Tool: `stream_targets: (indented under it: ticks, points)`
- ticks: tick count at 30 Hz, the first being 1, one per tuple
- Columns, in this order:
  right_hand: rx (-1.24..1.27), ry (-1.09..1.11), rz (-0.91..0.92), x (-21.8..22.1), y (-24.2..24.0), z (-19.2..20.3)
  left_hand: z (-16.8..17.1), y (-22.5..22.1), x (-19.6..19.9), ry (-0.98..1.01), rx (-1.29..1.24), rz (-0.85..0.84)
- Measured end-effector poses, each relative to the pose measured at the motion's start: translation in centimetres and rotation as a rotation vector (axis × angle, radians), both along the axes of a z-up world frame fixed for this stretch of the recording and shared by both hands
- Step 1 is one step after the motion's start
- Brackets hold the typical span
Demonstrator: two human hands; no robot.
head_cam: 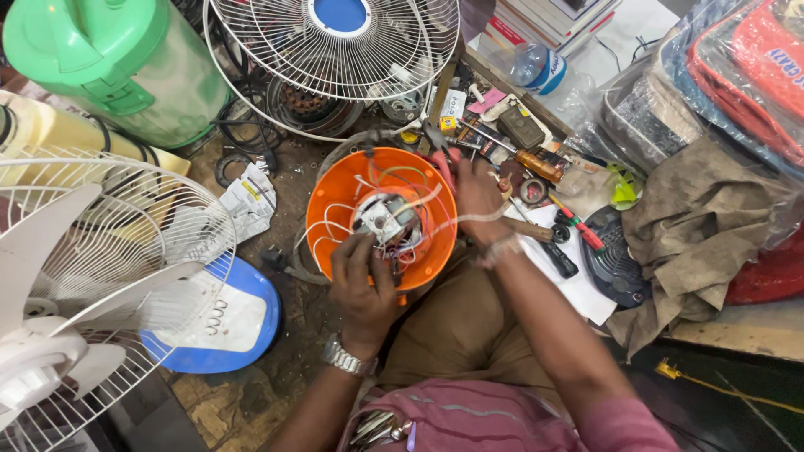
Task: The person works on a small electrical component placed in an orange bowl on their lap. They use pliers to strip and twist wires, then wrap the connections with black electrical tape. The workspace is cluttered with tools and other fan parts.
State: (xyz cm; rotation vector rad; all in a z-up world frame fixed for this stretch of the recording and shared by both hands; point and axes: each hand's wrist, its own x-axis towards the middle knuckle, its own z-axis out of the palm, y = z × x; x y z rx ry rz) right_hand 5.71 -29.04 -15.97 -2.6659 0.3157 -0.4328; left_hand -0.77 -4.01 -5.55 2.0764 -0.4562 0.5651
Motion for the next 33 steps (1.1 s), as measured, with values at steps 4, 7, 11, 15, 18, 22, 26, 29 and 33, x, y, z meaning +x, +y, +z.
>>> stream_targets:
  ticks: [4,7,11,15,18,22,26,29,33]
  points:
    - [0.156,-0.201,-0.050,-7.1,0.8,2.3,0.8,-1.6,-0.3,0.007,0.028,0.033]
    - [0.571,-0.164,-0.088,-12.1,1.2,2.3,2.1,-2.8,-0.2,0.004,-0.024,-0.015]
    - [0.915,0.081,-0.194,-17.8,2.4,1.2,3.1,-2.9,-0.1,0.092,-0.054,-0.122]
    - [1.560,0.030,-0.067,-22.3,4.4,1.7,3.3,-1.6,0.5,0.301,-0.144,-0.161]
    - [1.712,0.004,0.073,-23.8,5.1,3.6,3.6,-1.0,0.8,0.385,-0.236,-0.164]
    - [1.544,0.185,-0.077,-24.9,5.4,6.5,3.9,0.1,1.3,0.205,-0.215,-0.173]
    - [1.615,0.211,-0.051,-25.6,5.2,6.9,3.3,2.0,2.0,0.185,-0.084,-0.157]
    - [1.734,0.153,-0.017,-25.9,5.4,5.8,2.8,2.5,3.1,0.238,0.106,-0.218]
    - [1.457,0.010,0.033,-25.0,6.5,4.8,2.0,1.9,3.4,0.281,0.352,-0.234]
